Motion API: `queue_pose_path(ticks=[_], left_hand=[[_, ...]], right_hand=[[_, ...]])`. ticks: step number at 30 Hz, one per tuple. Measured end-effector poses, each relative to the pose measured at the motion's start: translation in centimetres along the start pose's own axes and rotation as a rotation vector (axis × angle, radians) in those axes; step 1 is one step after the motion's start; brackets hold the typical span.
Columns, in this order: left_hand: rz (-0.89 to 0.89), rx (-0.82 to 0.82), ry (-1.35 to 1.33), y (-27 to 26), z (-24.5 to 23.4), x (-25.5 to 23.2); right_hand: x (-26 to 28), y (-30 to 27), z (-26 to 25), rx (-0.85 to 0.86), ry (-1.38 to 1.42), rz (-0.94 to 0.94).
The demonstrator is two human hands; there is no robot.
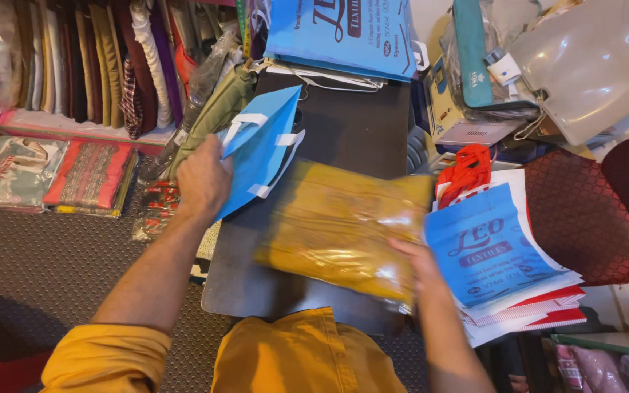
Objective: The person unfolds and refolds a yellow patterned garment before placing it inside a plastic sleeve and then into a blue shopping bag.
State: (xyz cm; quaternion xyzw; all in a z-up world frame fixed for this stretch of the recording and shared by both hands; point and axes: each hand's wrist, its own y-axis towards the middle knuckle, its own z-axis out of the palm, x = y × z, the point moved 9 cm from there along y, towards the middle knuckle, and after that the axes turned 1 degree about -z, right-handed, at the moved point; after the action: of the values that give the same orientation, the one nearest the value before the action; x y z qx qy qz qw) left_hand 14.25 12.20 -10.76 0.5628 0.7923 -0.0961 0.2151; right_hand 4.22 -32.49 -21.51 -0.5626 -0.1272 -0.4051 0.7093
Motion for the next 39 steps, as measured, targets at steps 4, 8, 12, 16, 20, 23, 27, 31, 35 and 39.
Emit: queue_pose_path(ticks=[4, 8, 12, 16, 20, 23, 27, 31, 35, 39], left_hand=[[0.162, -0.004, 0.059, -0.4, 1.8, -3.9], [0.391, -0.013, 0.132, -1.7, 5.3, -8.9], [0.476, 0.0, 0.138, -3.3, 7.1, -12.3], [0.504, 0.027, 0.079, -4.7, 5.2, -14.5], [0.499, 0.159, 0.052, -5.3, 4.1, -15.0], [0.506, 0.263, -0.016, -5.7, 4.7, -13.6], [0.498, 0.31, -0.024, -6.2, 3.9, -12.7], [0.493, 0.318, 0.04, -6.4, 3.2, -12.7], [0.487, 0.362, 0.149, -7.8, 3.5, -12.8], [0.43, 0.382, -0.013, -8.2, 3.0, -14.0]], right_hand=[[2.4, -5.3, -7.0, -0.112, 0.039, -0.021], [4.2, -9.7, -10.4, -0.012, 0.138, -0.175], [4.5, -9.8, -11.2, 0.144, 0.269, -0.307], [3.8, -9.4, -8.1, 0.078, 0.285, -0.324], [3.8, -8.2, -3.6, 0.014, 0.298, -0.328], [4.0, -7.8, -0.9, -0.036, 0.308, -0.335], [5.1, -7.4, 2.6, -0.09, 0.318, -0.344], [5.1, -8.2, 4.5, -0.164, 0.315, -0.365], [4.4, -10.2, 7.0, -0.166, 0.247, -0.316], [-1.2, -3.9, 4.5, -0.109, 0.252, -0.293]])
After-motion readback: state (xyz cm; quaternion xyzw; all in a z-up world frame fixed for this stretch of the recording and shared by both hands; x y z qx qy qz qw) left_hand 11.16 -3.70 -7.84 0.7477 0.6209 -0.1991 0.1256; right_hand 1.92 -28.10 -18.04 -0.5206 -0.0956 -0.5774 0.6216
